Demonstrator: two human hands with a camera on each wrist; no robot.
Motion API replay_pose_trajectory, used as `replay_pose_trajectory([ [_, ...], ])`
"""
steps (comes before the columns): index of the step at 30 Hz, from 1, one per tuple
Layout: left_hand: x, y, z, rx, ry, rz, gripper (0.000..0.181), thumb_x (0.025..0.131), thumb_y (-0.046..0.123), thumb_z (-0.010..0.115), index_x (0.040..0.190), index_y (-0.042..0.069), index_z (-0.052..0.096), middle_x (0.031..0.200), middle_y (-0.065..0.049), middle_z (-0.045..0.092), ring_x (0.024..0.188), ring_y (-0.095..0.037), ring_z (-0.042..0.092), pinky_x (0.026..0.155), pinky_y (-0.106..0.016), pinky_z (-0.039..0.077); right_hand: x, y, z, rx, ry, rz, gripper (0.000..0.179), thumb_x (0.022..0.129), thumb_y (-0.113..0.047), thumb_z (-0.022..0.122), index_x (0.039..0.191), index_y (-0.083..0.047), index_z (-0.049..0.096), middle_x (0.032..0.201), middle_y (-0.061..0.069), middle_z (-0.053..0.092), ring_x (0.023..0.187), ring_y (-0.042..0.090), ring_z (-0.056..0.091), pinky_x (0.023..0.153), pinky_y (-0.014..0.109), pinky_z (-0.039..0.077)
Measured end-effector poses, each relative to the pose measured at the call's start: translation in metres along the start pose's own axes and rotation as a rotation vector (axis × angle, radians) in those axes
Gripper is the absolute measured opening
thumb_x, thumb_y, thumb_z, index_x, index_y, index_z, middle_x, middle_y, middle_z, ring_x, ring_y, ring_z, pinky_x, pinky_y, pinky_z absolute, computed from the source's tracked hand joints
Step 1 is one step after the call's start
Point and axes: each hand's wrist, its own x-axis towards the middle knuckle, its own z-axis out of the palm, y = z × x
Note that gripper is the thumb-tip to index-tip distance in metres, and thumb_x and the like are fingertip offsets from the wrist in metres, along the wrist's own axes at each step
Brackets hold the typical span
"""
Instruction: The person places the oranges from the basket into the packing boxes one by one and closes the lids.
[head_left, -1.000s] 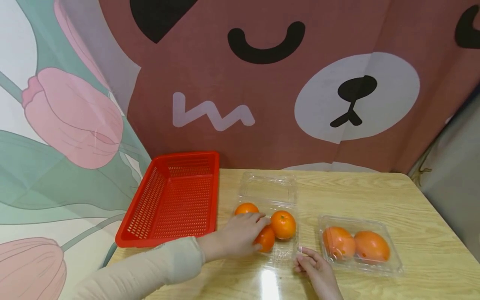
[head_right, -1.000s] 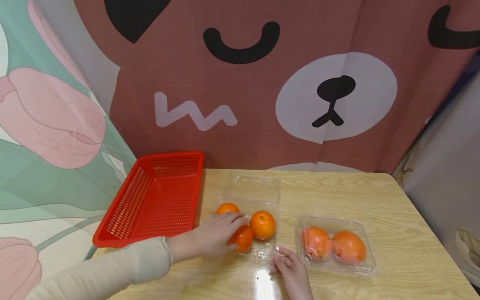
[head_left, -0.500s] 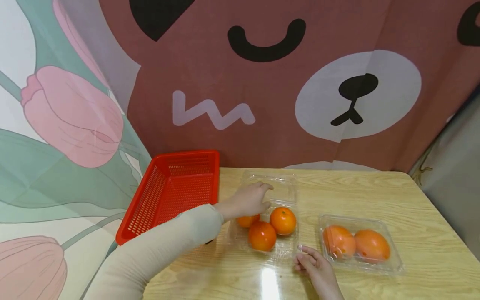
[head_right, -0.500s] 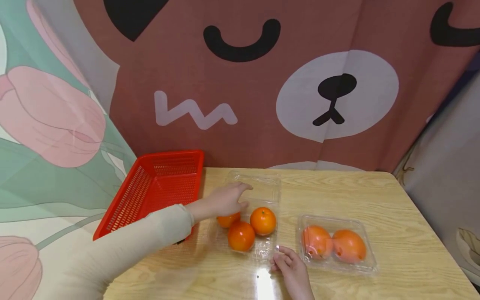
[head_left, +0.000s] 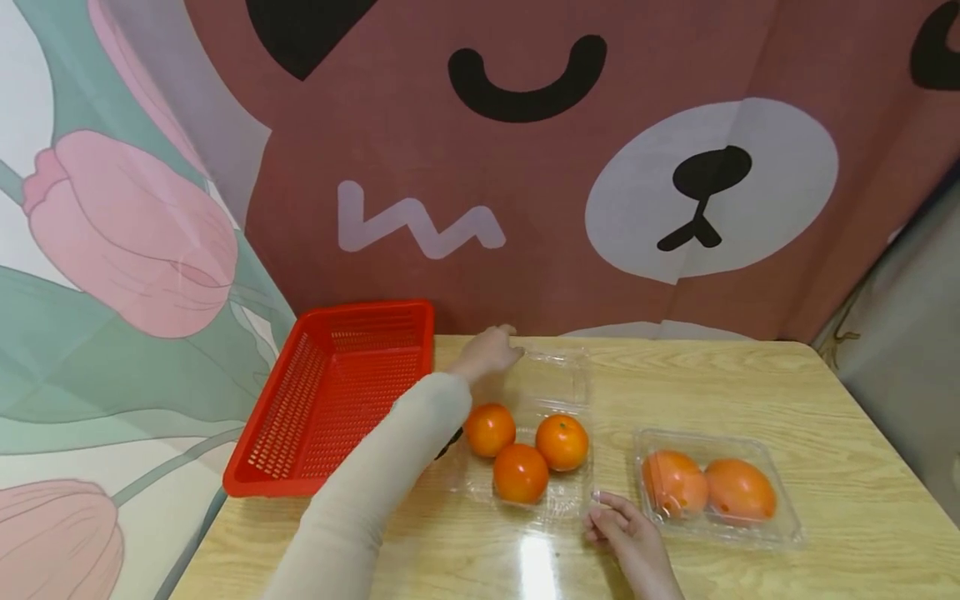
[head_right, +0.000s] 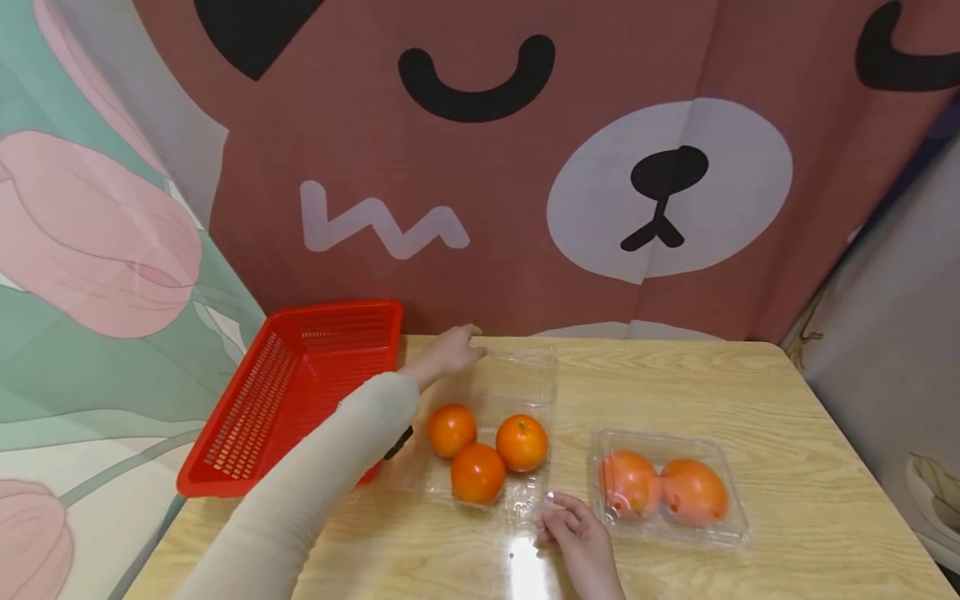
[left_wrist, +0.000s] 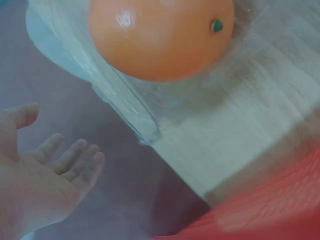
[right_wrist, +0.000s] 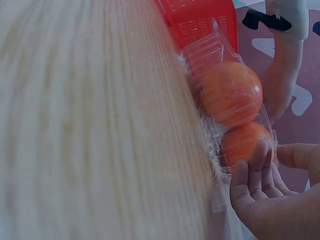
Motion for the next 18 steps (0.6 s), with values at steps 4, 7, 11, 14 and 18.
replay_pose_trajectory([
  [4,0.006,-0.01,0.001,-0.077,0.012,-0.103,0.053,0.102,0.029,0.049,0.147,0.001,0.043,0.149,-0.015,0.045,0.137,-0.033,0.039,0.114,-0.045,0.031,0.0,0.0,0.001,0.007,0.001,-0.007,0.038,0.098,-0.002,0.056,0.131,0.016,0.048,0.092,0.014,0.068,0.077,0.016,0.065,0.073,0.027,0.056],
  [7,0.009,-0.014,0.004,-0.166,-0.004,-0.216,0.057,0.102,0.029,0.047,0.149,-0.002,0.037,0.151,-0.018,0.04,0.137,-0.035,0.039,0.113,-0.044,0.032,0.001,0.0,0.001,0.014,0.003,-0.014,0.038,0.098,-0.001,0.056,0.131,0.016,0.048,0.092,0.015,0.068,0.076,0.017,0.065,0.072,0.028,0.056],
  [11,0.024,-0.031,0.023,-0.681,-0.094,-0.448,0.062,0.101,0.019,0.05,0.157,0.011,0.024,0.155,-0.01,0.032,0.123,-0.033,0.046,0.087,-0.041,0.052,-0.001,0.001,0.003,0.012,-0.002,-0.021,0.037,0.098,-0.001,0.055,0.13,0.016,0.048,0.092,0.015,0.068,0.076,0.017,0.065,0.072,0.028,0.056],
  [14,0.031,-0.038,0.033,-0.996,-0.113,-0.593,0.066,0.099,0.012,0.053,0.157,0.022,0.024,0.155,-0.005,0.028,0.116,-0.03,0.045,0.075,-0.035,0.053,-0.002,0.001,0.003,0.005,-0.01,-0.032,0.038,0.098,-0.001,0.055,0.13,0.017,0.047,0.091,0.015,0.067,0.075,0.016,0.065,0.072,0.027,0.056],
  [18,0.024,-0.032,0.024,-0.809,-0.121,-0.501,0.064,0.099,0.017,0.052,0.156,0.008,0.025,0.161,-0.013,0.018,0.138,-0.032,0.03,0.1,-0.041,0.045,-0.001,0.0,0.003,0.004,-0.019,-0.042,0.038,0.099,-0.001,0.055,0.131,0.017,0.047,0.09,0.014,0.067,0.075,0.015,0.065,0.073,0.027,0.056],
])
